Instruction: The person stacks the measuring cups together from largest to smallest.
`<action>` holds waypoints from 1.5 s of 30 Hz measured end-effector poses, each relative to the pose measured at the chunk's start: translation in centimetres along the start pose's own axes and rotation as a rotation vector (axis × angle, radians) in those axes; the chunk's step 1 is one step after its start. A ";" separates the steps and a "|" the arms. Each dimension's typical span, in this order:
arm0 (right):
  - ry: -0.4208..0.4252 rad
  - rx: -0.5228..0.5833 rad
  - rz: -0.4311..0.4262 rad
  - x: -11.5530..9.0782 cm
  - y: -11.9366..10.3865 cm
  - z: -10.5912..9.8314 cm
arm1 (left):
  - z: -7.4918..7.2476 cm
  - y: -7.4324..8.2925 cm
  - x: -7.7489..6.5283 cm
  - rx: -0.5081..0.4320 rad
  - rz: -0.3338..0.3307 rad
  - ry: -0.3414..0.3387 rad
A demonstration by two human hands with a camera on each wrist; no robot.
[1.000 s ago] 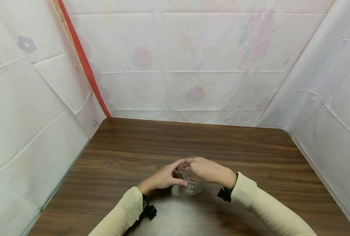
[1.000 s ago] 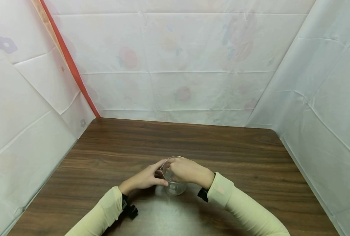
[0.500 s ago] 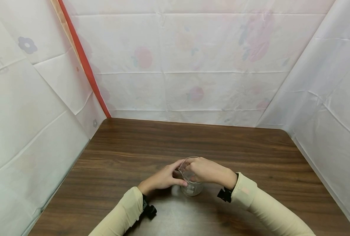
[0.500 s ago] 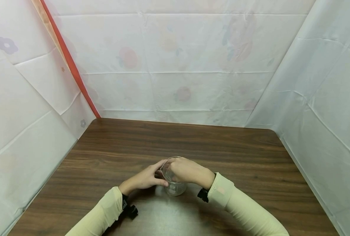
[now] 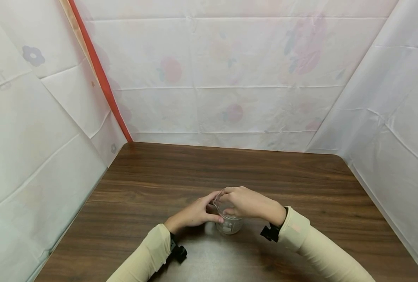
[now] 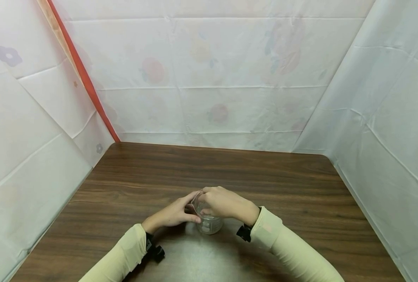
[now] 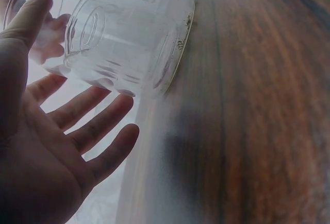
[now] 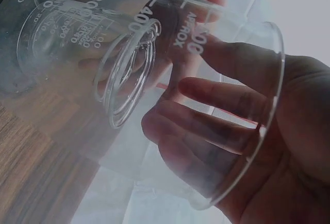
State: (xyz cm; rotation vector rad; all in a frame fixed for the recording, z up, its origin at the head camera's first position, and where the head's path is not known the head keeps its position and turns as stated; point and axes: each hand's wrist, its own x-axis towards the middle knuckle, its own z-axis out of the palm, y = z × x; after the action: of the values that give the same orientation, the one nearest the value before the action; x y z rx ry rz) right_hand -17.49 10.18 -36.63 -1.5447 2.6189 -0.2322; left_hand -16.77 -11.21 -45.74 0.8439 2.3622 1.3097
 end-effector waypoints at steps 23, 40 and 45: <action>0.119 0.037 -0.024 -0.4 0.5 -0.6 | 0.1 0.1 0.0 -0.010 -0.008 0.009; 0.247 0.000 -0.019 -0.9 1.0 -0.9 | 0.1 0.1 0.0 -0.001 -0.003 0.013; 0.313 0.001 -0.020 -0.9 1.3 -1.0 | 0.1 0.1 0.1 -0.003 0.001 0.015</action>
State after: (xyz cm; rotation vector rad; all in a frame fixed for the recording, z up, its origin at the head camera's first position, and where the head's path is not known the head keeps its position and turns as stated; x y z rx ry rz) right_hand -18.31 11.67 -35.87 -1.6547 2.8307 -0.5169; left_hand -16.75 -11.06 -45.69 0.8382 2.3707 1.3240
